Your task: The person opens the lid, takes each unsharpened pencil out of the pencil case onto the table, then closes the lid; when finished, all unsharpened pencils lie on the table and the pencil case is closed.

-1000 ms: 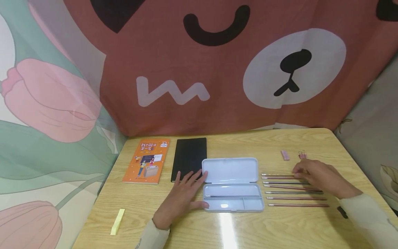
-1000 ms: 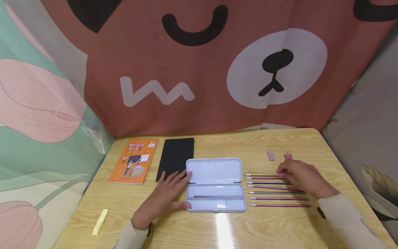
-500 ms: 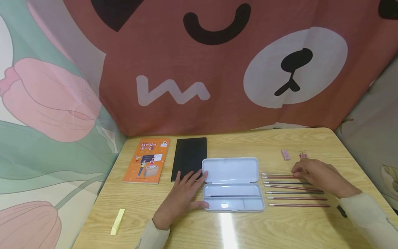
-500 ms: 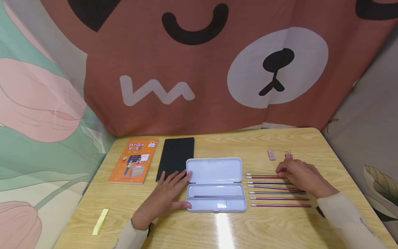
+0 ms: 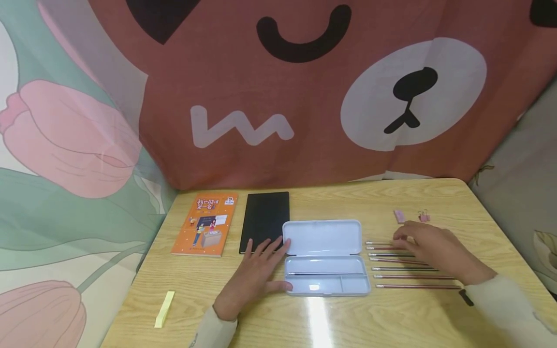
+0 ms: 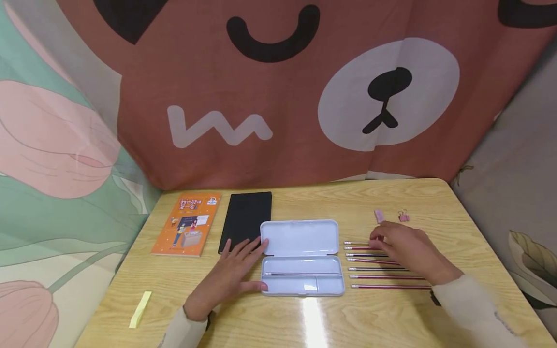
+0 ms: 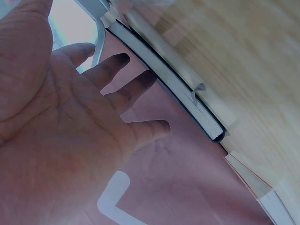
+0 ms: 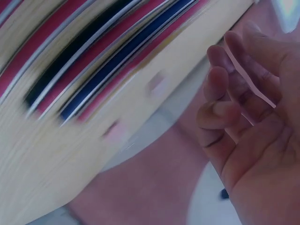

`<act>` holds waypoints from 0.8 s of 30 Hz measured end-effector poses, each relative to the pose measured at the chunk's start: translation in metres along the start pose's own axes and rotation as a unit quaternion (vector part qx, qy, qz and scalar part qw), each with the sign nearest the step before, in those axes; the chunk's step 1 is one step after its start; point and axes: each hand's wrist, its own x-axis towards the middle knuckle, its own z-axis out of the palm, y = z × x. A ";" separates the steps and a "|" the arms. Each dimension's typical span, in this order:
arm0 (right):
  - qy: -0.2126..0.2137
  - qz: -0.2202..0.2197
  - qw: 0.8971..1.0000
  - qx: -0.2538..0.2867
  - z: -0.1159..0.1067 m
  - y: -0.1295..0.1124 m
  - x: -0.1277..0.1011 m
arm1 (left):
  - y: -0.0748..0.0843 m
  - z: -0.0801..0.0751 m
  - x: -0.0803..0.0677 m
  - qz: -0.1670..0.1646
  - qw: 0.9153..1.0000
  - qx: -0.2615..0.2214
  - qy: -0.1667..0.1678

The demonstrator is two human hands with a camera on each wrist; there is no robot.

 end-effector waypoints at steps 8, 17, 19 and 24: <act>0.053 -0.104 0.993 0.017 0.014 -0.061 0.014 | 0.000 -0.001 0.001 -0.002 1.000 0.002 -0.004; -0.047 -0.126 0.989 0.059 0.034 -0.095 0.021 | -0.001 0.001 0.000 -0.003 1.000 -0.005 -0.004; -0.057 -0.126 0.988 0.071 0.036 -0.098 0.020 | -0.001 0.001 0.000 -0.002 1.000 -0.005 -0.002; -0.038 -0.141 0.985 0.091 0.044 -0.097 0.016 | -0.001 0.000 0.000 0.005 1.000 -0.003 0.002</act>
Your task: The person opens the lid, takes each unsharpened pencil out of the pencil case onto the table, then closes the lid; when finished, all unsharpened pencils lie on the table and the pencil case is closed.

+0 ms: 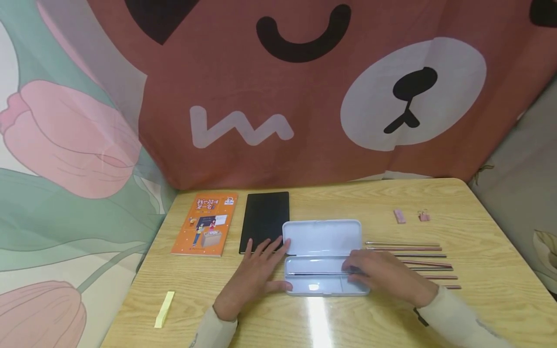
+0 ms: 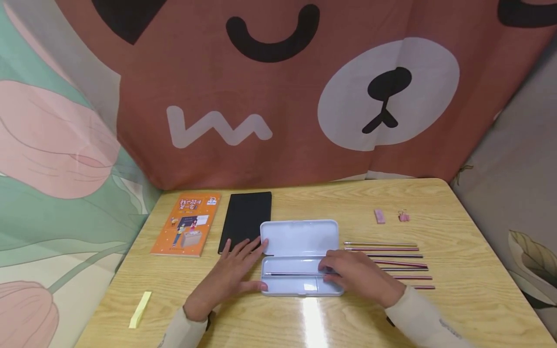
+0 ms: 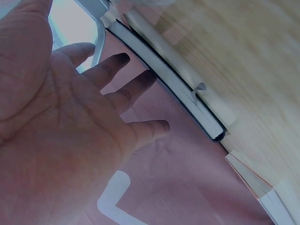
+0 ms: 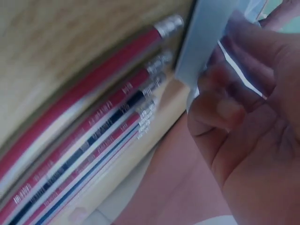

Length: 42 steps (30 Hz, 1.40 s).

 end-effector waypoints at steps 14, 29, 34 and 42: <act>0.075 -0.059 0.995 -0.009 0.010 0.002 -0.003 | 0.001 0.001 0.000 0.001 1.000 0.013 0.000; 0.063 -0.004 0.998 0.002 -0.005 0.005 -0.011 | 0.002 0.001 0.000 0.005 1.000 0.019 0.003; 0.080 0.021 0.996 -0.011 -0.021 0.011 -0.028 | 0.003 0.000 0.000 0.006 1.000 0.020 0.004; 0.084 0.081 0.993 -0.032 -0.038 0.031 -0.079 | 0.002 0.000 -0.001 -0.001 1.000 0.010 0.004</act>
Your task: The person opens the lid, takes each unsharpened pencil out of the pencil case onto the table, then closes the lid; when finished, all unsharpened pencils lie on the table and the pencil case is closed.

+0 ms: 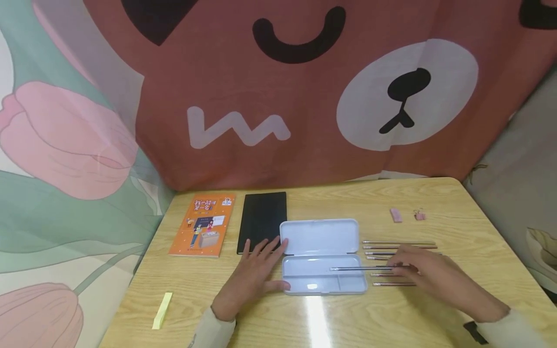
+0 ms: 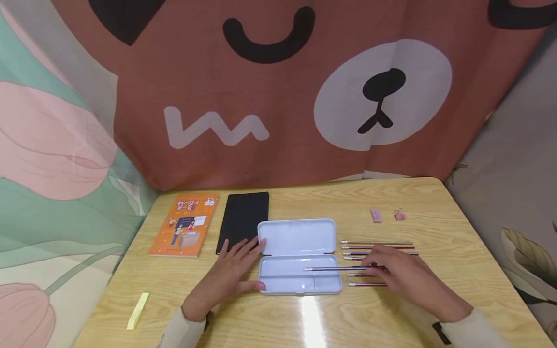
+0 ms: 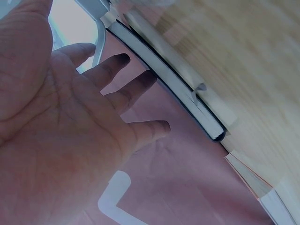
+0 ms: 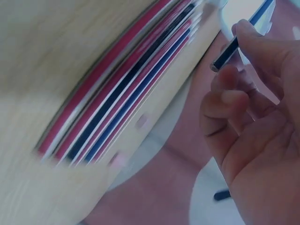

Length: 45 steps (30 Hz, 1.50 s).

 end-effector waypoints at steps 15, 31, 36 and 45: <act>-0.138 0.120 0.983 -0.015 -0.022 0.051 -0.070 | -0.001 0.001 -0.002 0.024 0.999 0.001 0.025; -0.127 0.127 0.982 -0.061 -0.016 0.049 -0.076 | -0.001 0.000 -0.002 0.021 1.000 -0.006 0.021; -0.121 0.134 0.981 -0.066 -0.016 0.048 -0.075 | 0.000 -0.001 -0.002 0.010 1.000 0.000 0.011; -0.107 0.135 0.983 -0.055 -0.016 0.049 -0.076 | 0.000 -0.001 -0.002 0.007 1.000 0.001 0.009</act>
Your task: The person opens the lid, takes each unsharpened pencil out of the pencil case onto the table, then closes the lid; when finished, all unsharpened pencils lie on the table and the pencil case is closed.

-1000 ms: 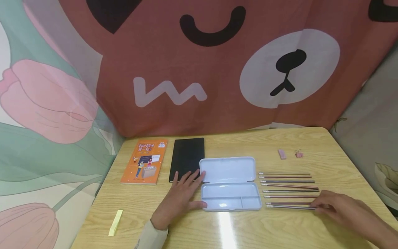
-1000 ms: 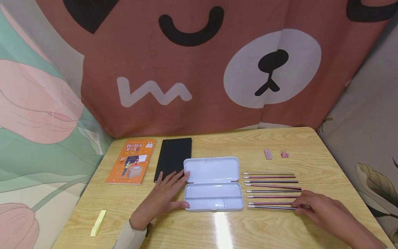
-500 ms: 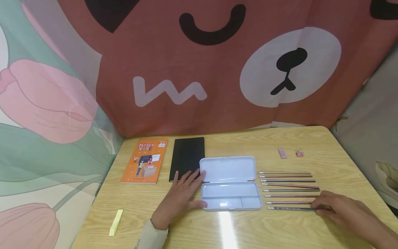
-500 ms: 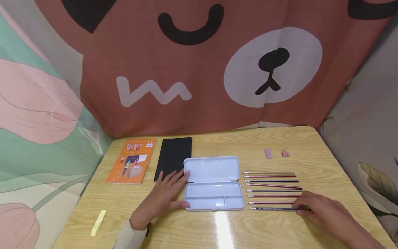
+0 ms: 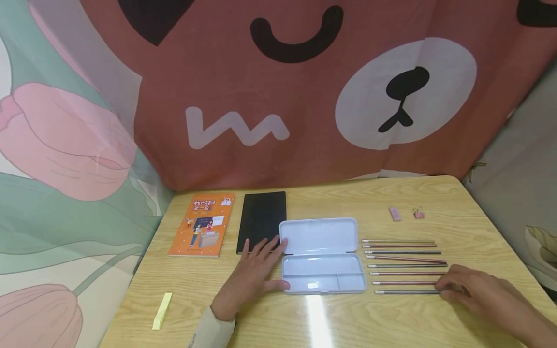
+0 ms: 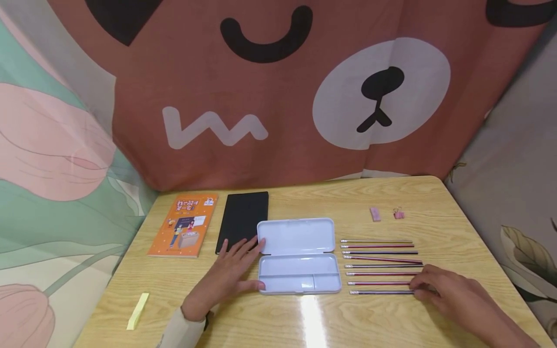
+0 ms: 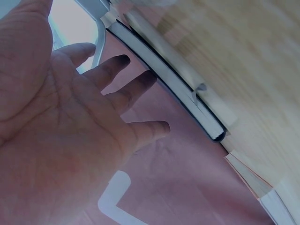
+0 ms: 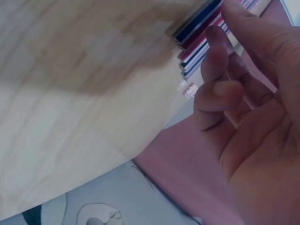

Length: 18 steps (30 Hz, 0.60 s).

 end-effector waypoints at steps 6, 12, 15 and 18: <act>0.078 -0.013 0.997 -0.027 -0.001 -0.014 0.009 | -0.001 0.002 -0.001 0.004 1.000 0.003 0.005; 0.160 -0.054 0.985 -0.045 0.000 -0.041 0.030 | 0.000 0.001 -0.003 0.008 1.000 -0.014 0.010; 0.188 -0.067 0.978 -0.054 0.000 -0.057 0.044 | 0.002 0.000 -0.004 0.015 1.000 -0.015 0.022; 0.197 -0.088 0.976 -0.043 0.000 -0.072 0.061 | 0.003 -0.001 -0.003 0.026 0.999 -0.006 0.039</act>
